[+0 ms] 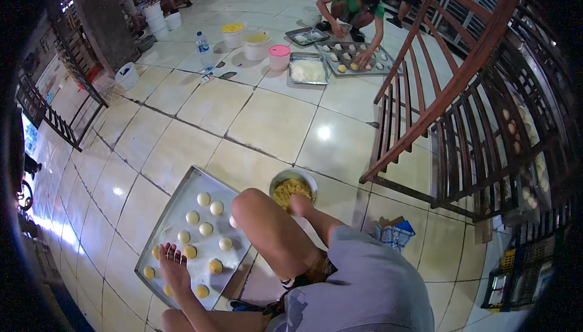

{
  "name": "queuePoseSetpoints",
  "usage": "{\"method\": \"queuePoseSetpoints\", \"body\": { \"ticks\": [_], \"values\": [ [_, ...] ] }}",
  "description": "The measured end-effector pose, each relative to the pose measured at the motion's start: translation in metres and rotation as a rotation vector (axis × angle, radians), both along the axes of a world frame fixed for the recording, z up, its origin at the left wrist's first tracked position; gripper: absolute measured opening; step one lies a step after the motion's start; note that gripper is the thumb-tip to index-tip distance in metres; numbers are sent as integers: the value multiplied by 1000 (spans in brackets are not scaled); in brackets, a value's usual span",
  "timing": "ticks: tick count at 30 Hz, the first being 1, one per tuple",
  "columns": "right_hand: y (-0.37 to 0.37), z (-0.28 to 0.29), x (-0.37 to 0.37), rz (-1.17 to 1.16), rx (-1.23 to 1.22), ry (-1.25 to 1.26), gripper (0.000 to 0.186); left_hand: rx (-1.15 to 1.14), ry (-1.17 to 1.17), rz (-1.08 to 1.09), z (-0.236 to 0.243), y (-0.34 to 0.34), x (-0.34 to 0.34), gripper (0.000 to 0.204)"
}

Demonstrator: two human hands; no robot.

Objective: Shaping pieces of dough into small round balls and arranging them on a metal baking tray.

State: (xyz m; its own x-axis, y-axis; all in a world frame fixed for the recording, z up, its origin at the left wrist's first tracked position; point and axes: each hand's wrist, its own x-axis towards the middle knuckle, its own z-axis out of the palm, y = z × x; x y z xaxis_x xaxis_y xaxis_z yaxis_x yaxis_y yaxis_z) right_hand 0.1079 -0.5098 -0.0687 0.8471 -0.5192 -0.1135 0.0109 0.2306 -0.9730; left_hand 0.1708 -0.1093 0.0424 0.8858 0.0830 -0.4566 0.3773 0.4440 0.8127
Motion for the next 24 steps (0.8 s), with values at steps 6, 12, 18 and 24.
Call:
{"method": "queuePoseSetpoints", "body": {
  "ticks": [6, 12, 18, 24],
  "values": [
    [1, 9, -1, -7, 91, -38, 20, -46, 28, 8, -3, 1, 1, 28],
    [-5, 22, 10, -21, 181, -67, 22, -48, 17, -1, -7, 2, 2, 28],
    [-9, 34, 12, -45, 267, -100, 24, -49, 26, 11, -3, -3, 4, 29],
    [-6, 42, 16, -61, 354, -138, 26, -77, 8, 12, -5, 3, 5, 29]
  ]
}}
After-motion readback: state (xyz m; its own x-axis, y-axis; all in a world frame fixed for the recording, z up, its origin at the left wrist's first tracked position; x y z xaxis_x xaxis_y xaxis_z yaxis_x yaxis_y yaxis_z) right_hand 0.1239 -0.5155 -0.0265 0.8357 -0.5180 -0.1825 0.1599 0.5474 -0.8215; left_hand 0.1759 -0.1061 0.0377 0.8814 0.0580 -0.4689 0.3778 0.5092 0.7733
